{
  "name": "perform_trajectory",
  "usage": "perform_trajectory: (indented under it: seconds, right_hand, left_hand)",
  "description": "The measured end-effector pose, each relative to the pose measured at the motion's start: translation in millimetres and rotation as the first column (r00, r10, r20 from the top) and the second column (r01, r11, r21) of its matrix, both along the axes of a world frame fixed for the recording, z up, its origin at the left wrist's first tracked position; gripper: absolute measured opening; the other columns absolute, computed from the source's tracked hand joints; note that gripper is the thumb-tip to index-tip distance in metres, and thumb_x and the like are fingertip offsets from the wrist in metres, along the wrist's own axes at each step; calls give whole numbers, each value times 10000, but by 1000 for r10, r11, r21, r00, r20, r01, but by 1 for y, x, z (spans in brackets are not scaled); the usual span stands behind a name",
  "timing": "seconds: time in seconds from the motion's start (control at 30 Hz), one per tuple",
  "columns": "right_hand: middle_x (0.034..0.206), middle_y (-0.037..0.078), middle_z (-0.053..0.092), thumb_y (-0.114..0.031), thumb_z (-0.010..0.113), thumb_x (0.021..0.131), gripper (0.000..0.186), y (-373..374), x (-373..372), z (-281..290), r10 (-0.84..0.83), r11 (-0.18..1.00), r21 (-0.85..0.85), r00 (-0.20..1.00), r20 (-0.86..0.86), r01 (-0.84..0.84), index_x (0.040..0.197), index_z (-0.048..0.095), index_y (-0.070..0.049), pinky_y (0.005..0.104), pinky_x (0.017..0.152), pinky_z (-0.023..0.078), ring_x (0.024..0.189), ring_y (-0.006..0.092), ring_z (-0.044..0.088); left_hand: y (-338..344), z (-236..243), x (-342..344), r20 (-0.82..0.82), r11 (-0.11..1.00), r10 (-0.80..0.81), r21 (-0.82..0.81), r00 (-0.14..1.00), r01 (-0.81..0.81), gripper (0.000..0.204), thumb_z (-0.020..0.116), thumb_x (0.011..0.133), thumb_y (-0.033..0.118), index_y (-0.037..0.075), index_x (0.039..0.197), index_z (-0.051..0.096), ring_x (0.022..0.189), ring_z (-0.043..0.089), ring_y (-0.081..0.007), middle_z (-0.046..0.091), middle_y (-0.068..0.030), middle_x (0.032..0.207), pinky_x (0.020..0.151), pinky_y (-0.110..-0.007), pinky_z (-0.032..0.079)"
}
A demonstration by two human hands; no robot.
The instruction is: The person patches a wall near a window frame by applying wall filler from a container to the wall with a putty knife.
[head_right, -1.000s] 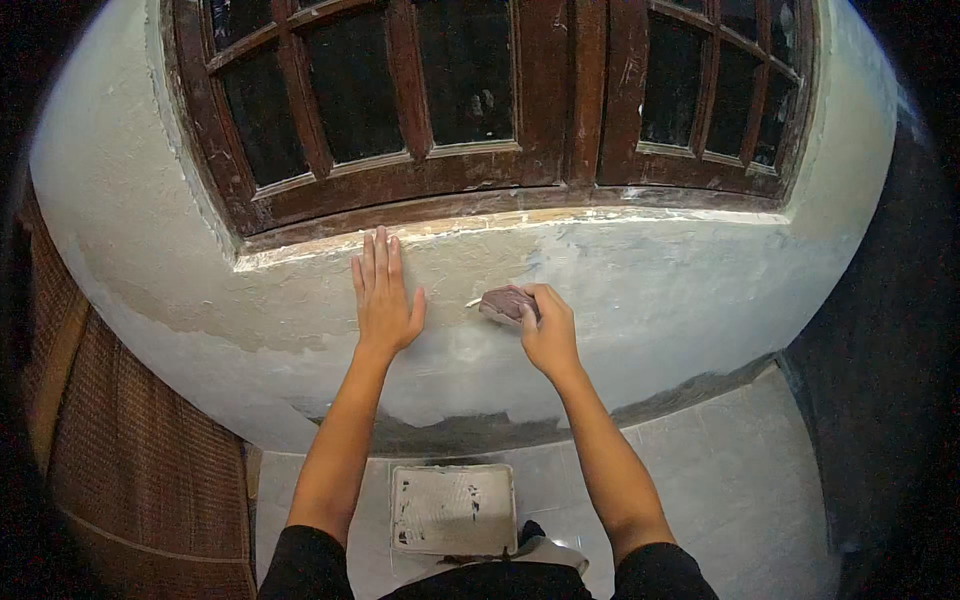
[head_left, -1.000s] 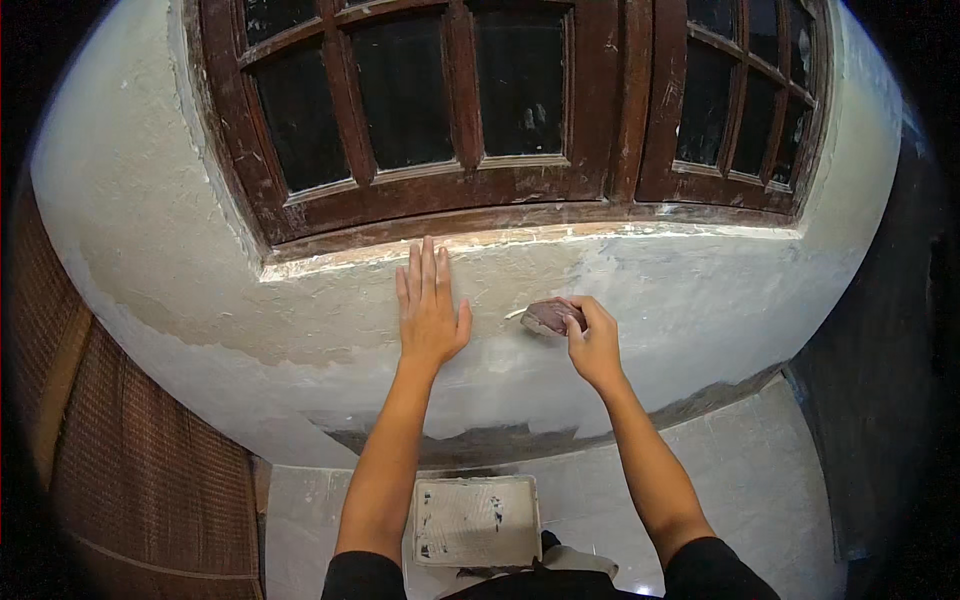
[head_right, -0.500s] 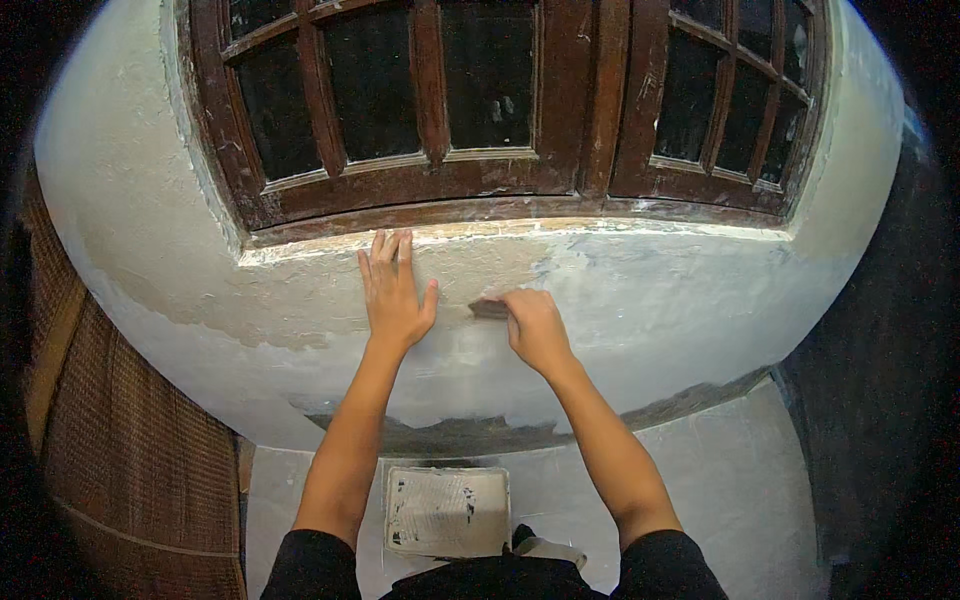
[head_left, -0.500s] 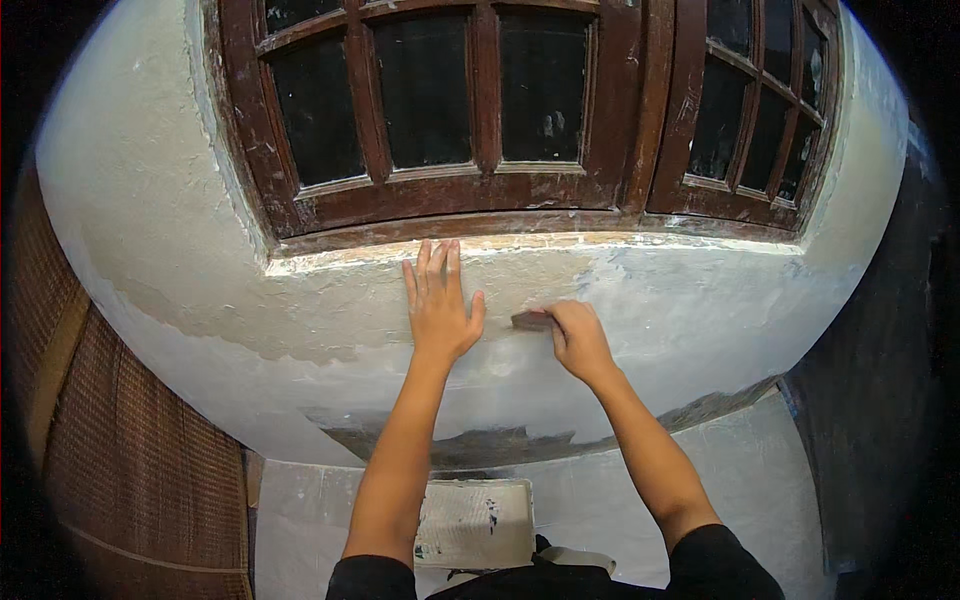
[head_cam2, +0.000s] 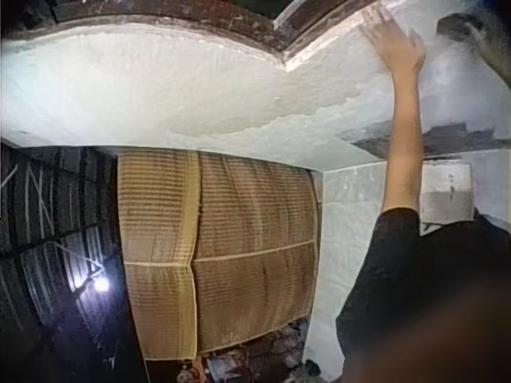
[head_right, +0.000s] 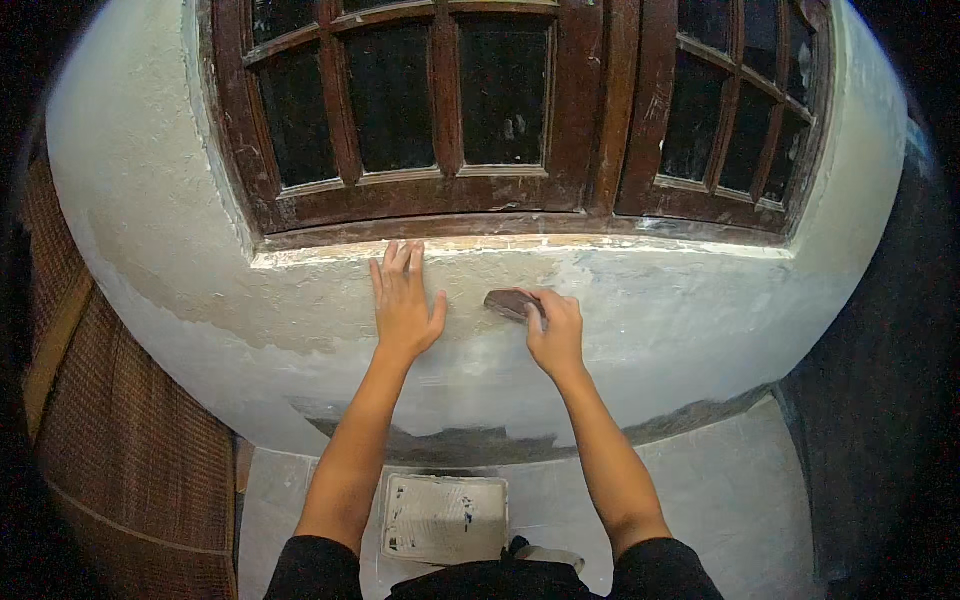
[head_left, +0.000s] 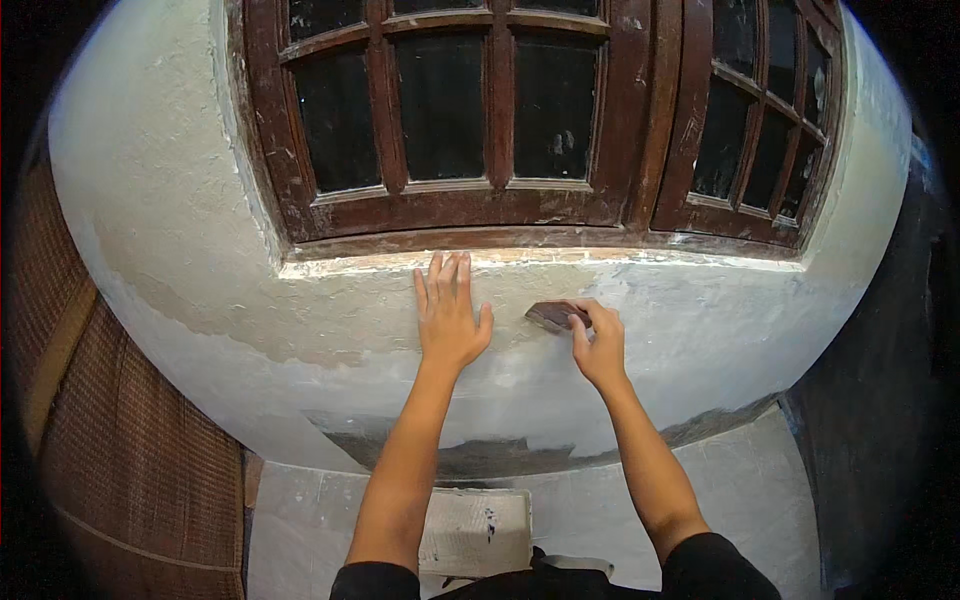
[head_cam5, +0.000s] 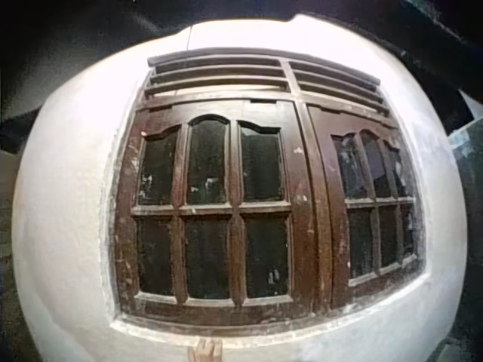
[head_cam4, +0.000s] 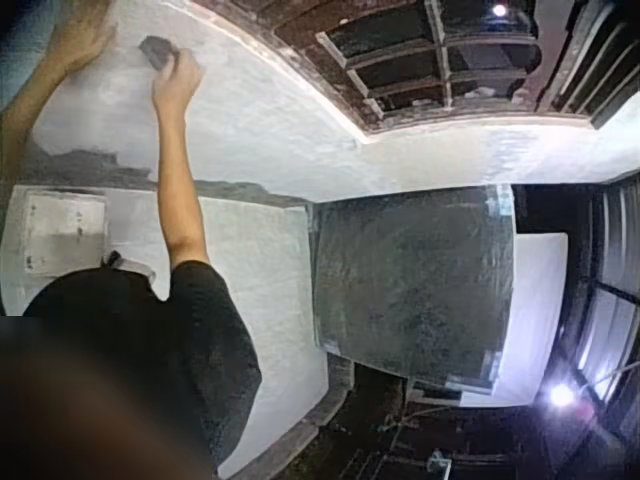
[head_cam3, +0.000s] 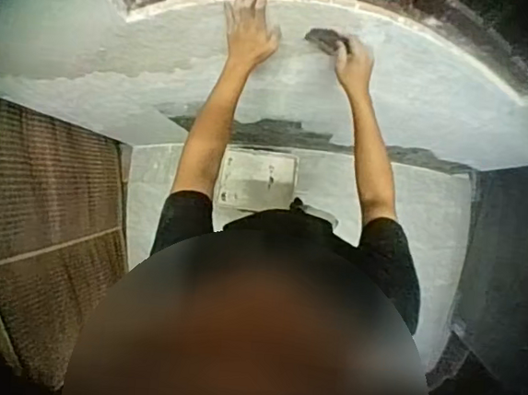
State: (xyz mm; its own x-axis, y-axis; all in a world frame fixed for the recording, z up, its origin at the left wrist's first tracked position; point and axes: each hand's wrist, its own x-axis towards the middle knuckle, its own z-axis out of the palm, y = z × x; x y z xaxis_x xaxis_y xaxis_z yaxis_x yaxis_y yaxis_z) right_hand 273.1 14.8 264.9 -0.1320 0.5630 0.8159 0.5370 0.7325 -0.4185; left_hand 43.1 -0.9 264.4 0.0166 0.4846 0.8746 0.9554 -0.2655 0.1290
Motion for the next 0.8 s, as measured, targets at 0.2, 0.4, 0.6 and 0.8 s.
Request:
perform_trajectory:
  seconds: [0.2, 0.4, 0.6, 0.8]
  right_hand:
    - [860, 108, 680, -26, 667, 797, 216, 11, 2, -8, 80, 993, 63, 974, 212, -96, 1000, 692, -95, 364, 740, 417, 797, 285, 604]
    - [865, 103, 682, -39, 654, 805, 206, 7, 10, -2, -5, 1000, 19, 999, 48, 4, 1000, 685, -95, 374, 743, 425, 792, 299, 586]
    - [868, 108, 691, -37, 657, 796, 201, 13, 14, 2, -11, 1000, 26, 991, 132, 8, 987, 689, -91, 369, 755, 442, 776, 293, 597]
    - [829, 153, 686, -47, 678, 780, 207, 9, 14, 0, 42, 999, 19, 976, 216, -47, 984, 698, -76, 376, 732, 464, 726, 317, 630]
  left_hand:
    - [1, 1, 5, -3, 1000, 25, -1, 1000, -25, 780, 631, 810, 260, 32, 1467, 277, 1416, 218, -384, 321, -165, 1444, 1167, -599, 112]
    - [2, 0, 2, -13, 999, 45, 9, 999, -45, 800, 628, 771, 255, 24, 1463, 299, 1418, 232, -364, 343, -155, 1429, 1171, -568, 158]
    - [2, 3, 6, -13, 999, 32, 5, 999, -32, 801, 628, 766, 243, 23, 1461, 298, 1415, 231, -369, 342, -159, 1430, 1174, -563, 164]
    - [1, 1, 5, -17, 999, 29, 16, 999, -28, 801, 630, 762, 236, 28, 1461, 298, 1416, 231, -366, 338, -153, 1434, 1174, -567, 162]
